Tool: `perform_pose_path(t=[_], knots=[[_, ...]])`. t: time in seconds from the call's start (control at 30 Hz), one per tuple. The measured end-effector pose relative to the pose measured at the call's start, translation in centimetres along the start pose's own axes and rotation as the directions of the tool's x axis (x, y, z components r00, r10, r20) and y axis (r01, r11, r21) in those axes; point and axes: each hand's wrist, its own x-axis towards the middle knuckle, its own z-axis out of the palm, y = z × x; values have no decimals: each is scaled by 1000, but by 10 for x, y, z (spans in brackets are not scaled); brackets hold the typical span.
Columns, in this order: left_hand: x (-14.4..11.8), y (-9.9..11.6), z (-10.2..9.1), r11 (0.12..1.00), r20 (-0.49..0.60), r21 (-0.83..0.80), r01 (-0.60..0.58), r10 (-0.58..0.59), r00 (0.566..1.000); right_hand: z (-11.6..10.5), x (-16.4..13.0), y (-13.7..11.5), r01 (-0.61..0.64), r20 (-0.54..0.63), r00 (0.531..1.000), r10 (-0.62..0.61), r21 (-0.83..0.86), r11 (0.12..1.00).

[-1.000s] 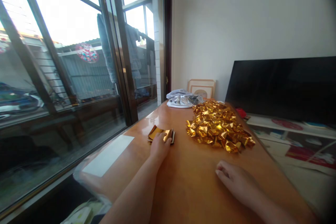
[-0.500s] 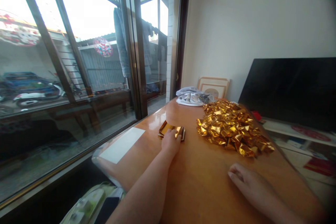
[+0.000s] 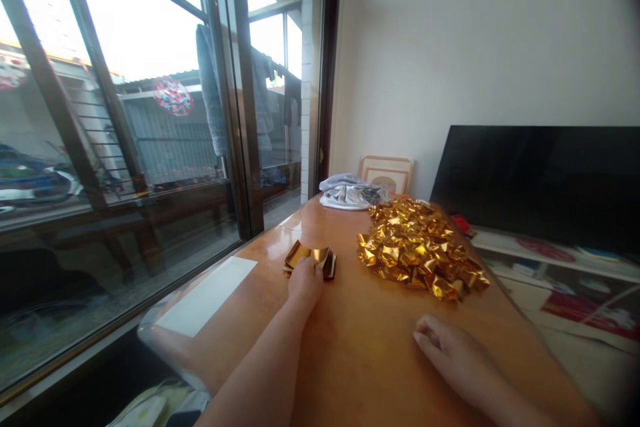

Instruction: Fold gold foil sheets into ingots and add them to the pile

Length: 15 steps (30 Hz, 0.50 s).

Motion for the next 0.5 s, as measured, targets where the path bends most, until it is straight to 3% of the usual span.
perform_pose_path(t=[0.5], knots=[[7,-10,4,995,-24,-83,54,-56,998,-2,-2,-5,18,-33,999,-18,8,1000]])
